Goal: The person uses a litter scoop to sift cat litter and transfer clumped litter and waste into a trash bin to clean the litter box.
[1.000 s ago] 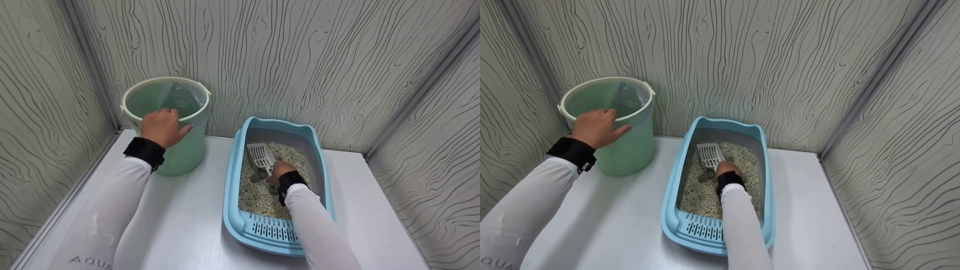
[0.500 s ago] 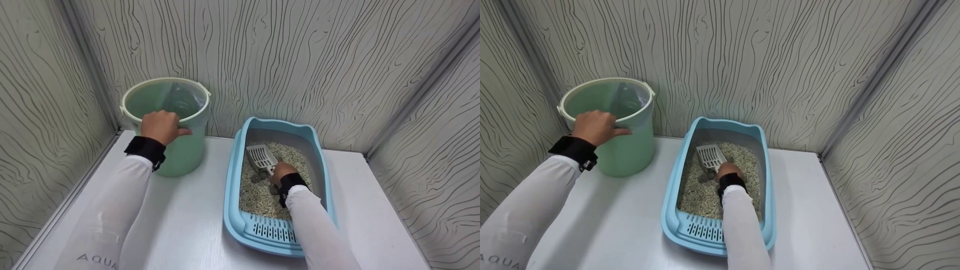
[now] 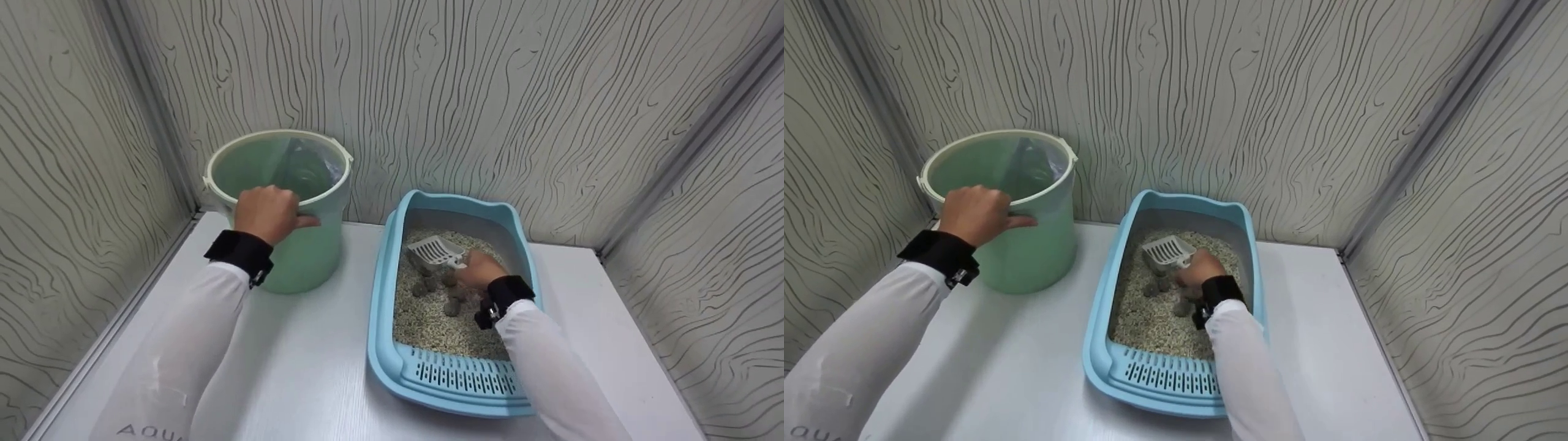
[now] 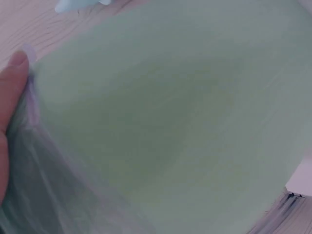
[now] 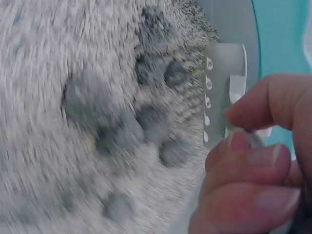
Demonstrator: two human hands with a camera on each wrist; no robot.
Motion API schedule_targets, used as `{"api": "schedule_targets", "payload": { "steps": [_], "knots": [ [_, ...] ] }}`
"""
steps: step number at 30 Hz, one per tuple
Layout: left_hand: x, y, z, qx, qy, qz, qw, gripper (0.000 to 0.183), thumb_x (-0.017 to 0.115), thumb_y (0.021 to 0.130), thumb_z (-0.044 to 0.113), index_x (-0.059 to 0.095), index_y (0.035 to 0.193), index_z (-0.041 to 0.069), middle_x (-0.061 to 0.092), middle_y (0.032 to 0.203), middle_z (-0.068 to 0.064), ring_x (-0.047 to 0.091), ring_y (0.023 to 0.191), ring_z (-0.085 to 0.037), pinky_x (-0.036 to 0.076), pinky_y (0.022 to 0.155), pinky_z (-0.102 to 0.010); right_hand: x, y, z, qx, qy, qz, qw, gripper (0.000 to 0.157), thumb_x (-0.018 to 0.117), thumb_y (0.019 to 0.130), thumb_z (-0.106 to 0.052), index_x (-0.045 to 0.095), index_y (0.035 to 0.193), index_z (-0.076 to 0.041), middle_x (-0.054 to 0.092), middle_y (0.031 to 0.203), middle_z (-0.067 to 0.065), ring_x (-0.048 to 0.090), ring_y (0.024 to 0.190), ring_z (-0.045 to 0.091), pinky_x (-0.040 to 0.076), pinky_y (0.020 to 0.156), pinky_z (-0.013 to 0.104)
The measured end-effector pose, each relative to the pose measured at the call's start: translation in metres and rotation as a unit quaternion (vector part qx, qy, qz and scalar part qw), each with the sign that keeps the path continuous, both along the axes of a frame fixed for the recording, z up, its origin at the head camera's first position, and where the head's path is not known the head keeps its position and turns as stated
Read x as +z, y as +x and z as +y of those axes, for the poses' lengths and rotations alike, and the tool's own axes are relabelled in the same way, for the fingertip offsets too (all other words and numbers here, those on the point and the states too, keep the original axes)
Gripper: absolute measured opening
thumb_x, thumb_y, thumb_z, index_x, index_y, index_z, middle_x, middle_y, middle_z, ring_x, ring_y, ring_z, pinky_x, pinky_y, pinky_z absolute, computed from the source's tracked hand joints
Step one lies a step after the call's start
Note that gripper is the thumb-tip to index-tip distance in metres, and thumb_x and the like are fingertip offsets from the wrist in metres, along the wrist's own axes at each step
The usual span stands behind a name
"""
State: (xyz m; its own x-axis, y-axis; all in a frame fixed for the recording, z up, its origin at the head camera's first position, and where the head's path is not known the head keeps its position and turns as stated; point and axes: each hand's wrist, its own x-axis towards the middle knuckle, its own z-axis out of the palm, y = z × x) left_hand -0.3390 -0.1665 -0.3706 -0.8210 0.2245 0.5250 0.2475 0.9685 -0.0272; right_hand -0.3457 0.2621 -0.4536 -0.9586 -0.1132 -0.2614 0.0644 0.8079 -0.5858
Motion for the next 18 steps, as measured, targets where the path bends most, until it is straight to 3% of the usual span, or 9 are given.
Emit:
{"api": "schedule_targets", "payload": {
  "steps": [3,6,8,10,12,14,18],
  "knots": [
    [-0.002,0.008,0.003,-0.009,0.000,0.003,1.0000,0.078,0.083,0.070,0.071,0.027,0.051,0.020,0.026,0.053,0.004,0.029,0.050,-0.017,0.023,0.043,-0.035,0.014,0.006,0.010,0.018,0.038,0.042,0.998,0.035,0.058,0.096,-0.016,0.030,0.076,-0.016,0.029,0.064,-0.004,0.031,0.053,0.012,0.029,0.055,0.030],
    [-0.001,0.016,0.007,-0.018,0.000,-0.001,0.9998,0.078,0.082,0.071,0.072,0.027,0.050,0.021,0.024,0.053,0.005,0.027,0.050,-0.016,0.022,0.043,-0.034,0.030,0.016,0.019,0.041,0.093,0.074,0.992,0.023,0.056,0.100,-0.016,0.047,0.081,-0.006,0.042,0.072,0.005,0.038,0.061,0.017,0.033,0.062,0.033],
    [0.000,0.021,0.009,-0.024,-0.001,-0.005,0.9997,0.078,0.082,0.072,0.072,0.028,0.050,0.021,0.025,0.052,0.005,0.028,0.050,-0.016,0.022,0.043,-0.034,0.041,0.023,0.025,0.050,0.127,0.082,0.987,0.021,0.053,0.103,-0.018,0.059,0.100,0.003,0.056,0.085,0.015,0.047,0.069,0.021,0.038,0.068,0.037],
    [0.000,0.026,0.011,-0.028,-0.003,-0.007,0.9996,0.077,0.081,0.072,0.073,0.028,0.050,0.020,0.025,0.052,0.005,0.028,0.050,-0.016,0.022,0.044,-0.034,0.051,0.031,0.030,0.061,0.148,0.086,0.983,0.034,0.052,0.105,-0.019,0.061,0.121,0.010,0.065,0.105,0.026,0.058,0.078,0.028,0.046,0.075,0.044],
    [0.000,0.031,0.013,-0.033,-0.006,-0.007,0.9994,0.077,0.081,0.072,0.073,0.029,0.049,0.020,0.025,0.052,0.005,0.028,0.050,-0.016,0.022,0.044,-0.034,0.059,0.039,0.034,0.067,0.164,0.091,0.980,0.038,0.052,0.106,-0.020,0.060,0.127,0.011,0.067,0.115,0.031,0.063,0.085,0.032,0.048,0.080,0.049],
    [0.000,0.035,0.015,-0.037,-0.007,-0.006,0.9993,0.077,0.081,0.072,0.073,0.029,0.049,0.020,0.025,0.051,0.005,0.028,0.050,-0.016,0.022,0.044,-0.034,0.066,0.046,0.037,0.071,0.180,0.099,0.976,0.036,0.054,0.106,-0.020,0.062,0.123,0.010,0.069,0.109,0.028,0.065,0.084,0.032,0.050,0.080,0.049],
    [-0.002,0.044,0.019,-0.045,-0.011,0.004,0.9989,0.078,0.082,0.070,0.074,0.028,0.050,0.021,0.024,0.053,0.005,0.027,0.050,-0.016,0.023,0.043,-0.034,0.075,0.064,0.039,0.063,0.200,0.092,0.974,0.025,0.055,0.104,-0.018,0.067,0.099,0.002,0.063,0.079,0.013,0.058,0.066,0.023,0.046,0.063,0.040]
  ]
}}
